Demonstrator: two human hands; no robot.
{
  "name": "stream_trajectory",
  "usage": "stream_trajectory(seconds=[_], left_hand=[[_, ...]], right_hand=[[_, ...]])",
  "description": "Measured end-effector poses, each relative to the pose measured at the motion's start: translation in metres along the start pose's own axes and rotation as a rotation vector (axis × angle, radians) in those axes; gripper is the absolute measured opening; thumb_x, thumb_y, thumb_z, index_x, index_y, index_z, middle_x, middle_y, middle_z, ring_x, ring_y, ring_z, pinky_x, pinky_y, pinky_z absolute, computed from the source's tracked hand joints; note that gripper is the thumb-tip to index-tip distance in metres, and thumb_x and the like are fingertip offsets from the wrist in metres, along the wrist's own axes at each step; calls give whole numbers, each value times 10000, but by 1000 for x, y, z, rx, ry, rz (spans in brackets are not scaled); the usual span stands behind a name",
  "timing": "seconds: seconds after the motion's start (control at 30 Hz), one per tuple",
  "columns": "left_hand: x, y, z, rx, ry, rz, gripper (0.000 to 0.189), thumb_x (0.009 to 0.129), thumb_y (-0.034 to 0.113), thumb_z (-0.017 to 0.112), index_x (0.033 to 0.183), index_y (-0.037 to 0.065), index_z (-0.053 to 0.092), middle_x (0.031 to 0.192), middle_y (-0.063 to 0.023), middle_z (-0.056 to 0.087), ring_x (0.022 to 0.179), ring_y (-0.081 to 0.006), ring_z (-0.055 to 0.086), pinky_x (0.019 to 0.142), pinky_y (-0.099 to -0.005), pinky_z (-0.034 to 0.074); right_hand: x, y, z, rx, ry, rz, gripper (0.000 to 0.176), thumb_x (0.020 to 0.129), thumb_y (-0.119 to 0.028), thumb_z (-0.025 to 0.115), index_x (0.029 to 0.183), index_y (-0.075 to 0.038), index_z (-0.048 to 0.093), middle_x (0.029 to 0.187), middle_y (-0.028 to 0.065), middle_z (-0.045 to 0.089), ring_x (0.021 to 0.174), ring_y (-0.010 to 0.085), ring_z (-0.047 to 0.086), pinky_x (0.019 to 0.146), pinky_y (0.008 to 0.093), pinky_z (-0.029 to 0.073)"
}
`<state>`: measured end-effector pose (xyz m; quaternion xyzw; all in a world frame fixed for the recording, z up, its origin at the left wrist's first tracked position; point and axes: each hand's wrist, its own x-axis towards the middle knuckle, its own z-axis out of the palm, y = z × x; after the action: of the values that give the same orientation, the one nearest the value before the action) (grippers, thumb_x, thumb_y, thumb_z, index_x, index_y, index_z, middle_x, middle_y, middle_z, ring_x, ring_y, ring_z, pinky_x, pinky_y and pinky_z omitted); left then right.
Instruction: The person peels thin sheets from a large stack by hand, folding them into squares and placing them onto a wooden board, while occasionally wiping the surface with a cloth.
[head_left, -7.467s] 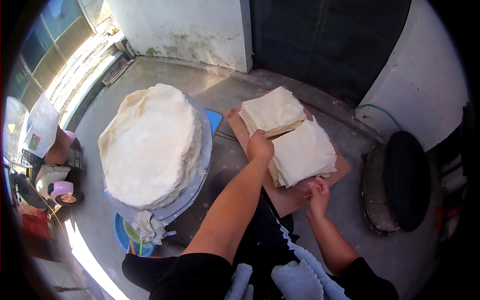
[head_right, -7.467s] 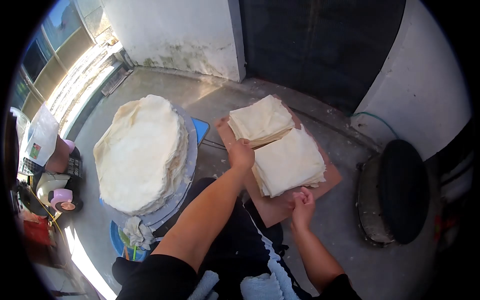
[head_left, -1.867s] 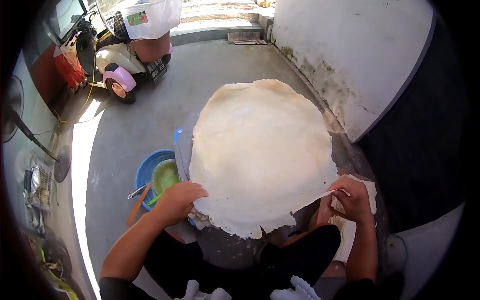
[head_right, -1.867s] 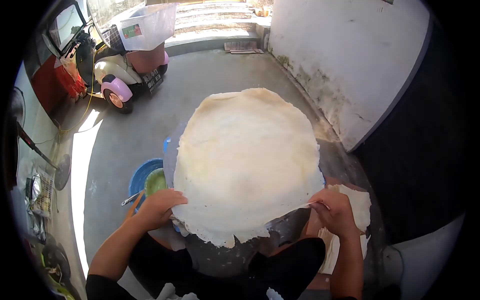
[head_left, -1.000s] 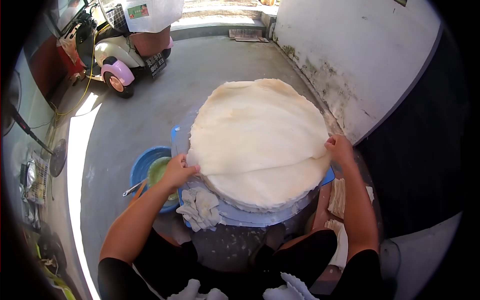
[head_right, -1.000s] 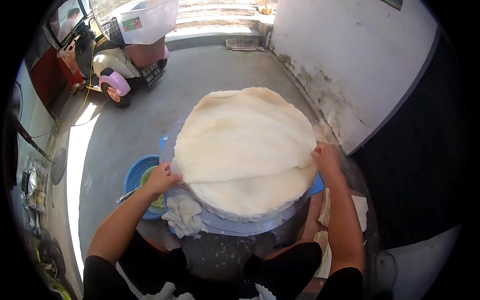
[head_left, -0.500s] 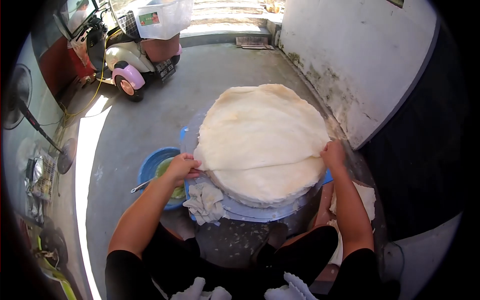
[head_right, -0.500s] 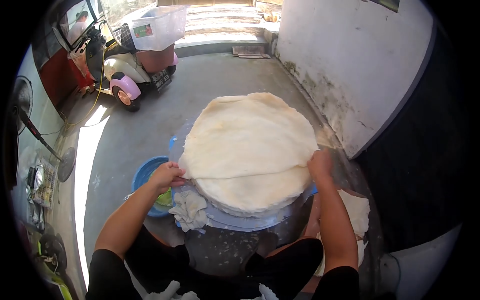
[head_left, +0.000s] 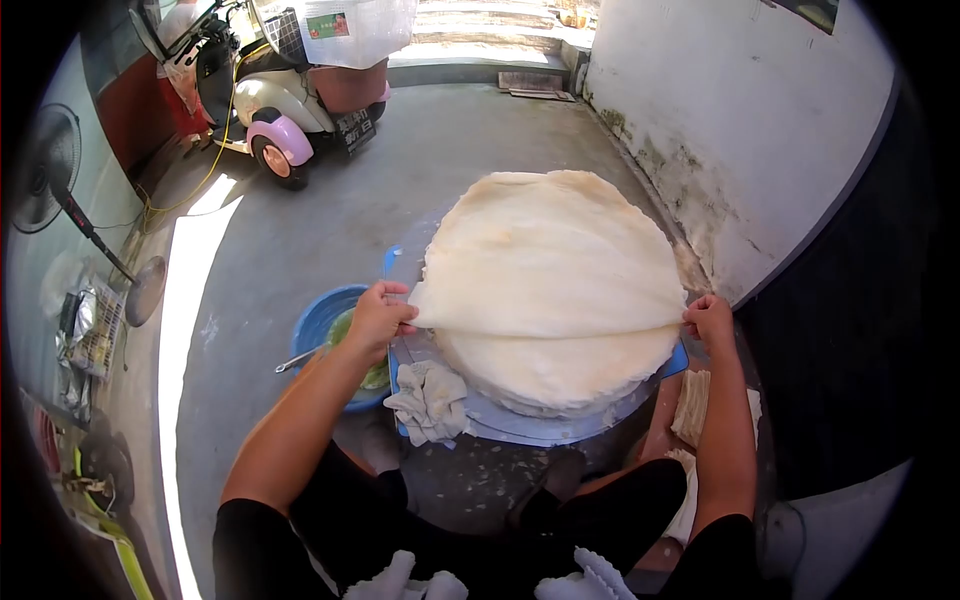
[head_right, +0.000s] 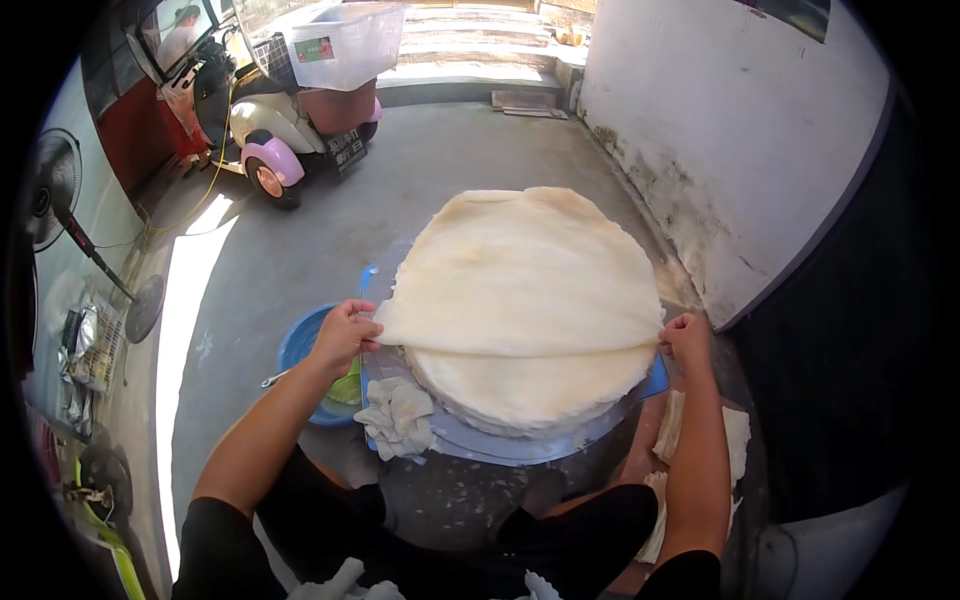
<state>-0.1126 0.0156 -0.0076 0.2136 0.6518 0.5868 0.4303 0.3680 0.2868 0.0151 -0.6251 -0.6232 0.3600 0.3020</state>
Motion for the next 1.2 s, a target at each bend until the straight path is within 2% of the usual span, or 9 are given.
stream_trajectory(seconds=[0.27, 0.57, 0.63, 0.73, 0.9, 1.03, 1.1, 1.13, 1.2], left_hand=[[3, -5, 2, 149, -15, 53, 428, 815, -2, 711, 1211, -5, 546, 918, -68, 634, 753, -143, 643, 610, -258, 561], [3, -1, 5, 243, 4, 129, 347, 828, -7, 697, 1157, -1, 586, 856, -49, 627, 730, -125, 630, 586, -263, 553], [3, -2, 4, 273, 19, 130, 348, 830, -5, 698, 1160, 1, 587, 849, -43, 626, 731, -123, 630, 586, -261, 551], [10, -10, 0, 262, -1, 116, 350, 822, -6, 695, 1156, -11, 589, 870, -64, 634, 713, -133, 628, 580, -262, 544], [14, -13, 0, 187, -25, -16, 384, 857, 83, 743, 1194, 26, 569, 930, -47, 662, 792, -128, 634, 646, -265, 545], [13, -10, -1, 101, -40, -161, 393, 857, 117, 769, 1182, 12, 574, 948, -67, 665, 749, -129, 624, 616, -265, 515], [15, -10, -5, 152, -133, -191, 356, 849, 131, 783, 1137, 36, 597, 935, -40, 667, 736, -118, 609, 628, -253, 497], [16, -10, -6, 146, -123, -196, 356, 849, 131, 783, 1137, 36, 597, 935, -40, 667, 736, -118, 609, 628, -253, 497], [19, -11, -10, 161, -180, -225, 275, 859, 151, 772, 1066, 53, 619, 916, -19, 663, 719, -105, 597, 623, -245, 495]], right_hand=[[-8, -9, 11, -114, -18, -161, 72, 736, 34, 693, 777, 7, 639, 651, 66, 645, 509, 132, 589, 479, 292, 470], [-14, 5, 1, -42, -84, -13, 66, 755, -2, 685, 816, 5, 660, 672, 83, 644, 542, 169, 603, 517, 315, 489], [-21, -8, 8, -484, 104, -288, 116, 795, -90, 705, 862, 2, 679, 739, 117, 686, 645, 230, 653, 629, 357, 531], [-19, -37, 35, -512, 307, -453, 190, 824, -180, 719, 915, -15, 699, 845, 132, 714, 772, 277, 679, 744, 377, 540], [4, -104, 123, -223, -200, -606, 178, 852, -150, 697, 988, -37, 717, 909, 126, 724, 829, 267, 689, 769, 371, 541], [28, -138, 202, -240, -363, -574, 240, 855, -69, 656, 1089, -56, 705, 1073, 129, 707, 970, 276, 665, 845, 364, 523], [39, -144, 231, -236, -377, -702, 333, 844, 69, 558, 1148, -11, 667, 1076, 113, 672, 718, 155, 661, 680, 334, 536], [44, -148, 240, -223, -444, -685, 388, 814, 88, 542, 1175, -5, 652, 1166, 137, 638, 712, 169, 669, 674, 344, 544], [53, -153, 255, -250, -486, -652, 339, 812, 76, 560, 1125, -1, 664, 1096, 129, 659, 692, 169, 665, 654, 337, 538]])
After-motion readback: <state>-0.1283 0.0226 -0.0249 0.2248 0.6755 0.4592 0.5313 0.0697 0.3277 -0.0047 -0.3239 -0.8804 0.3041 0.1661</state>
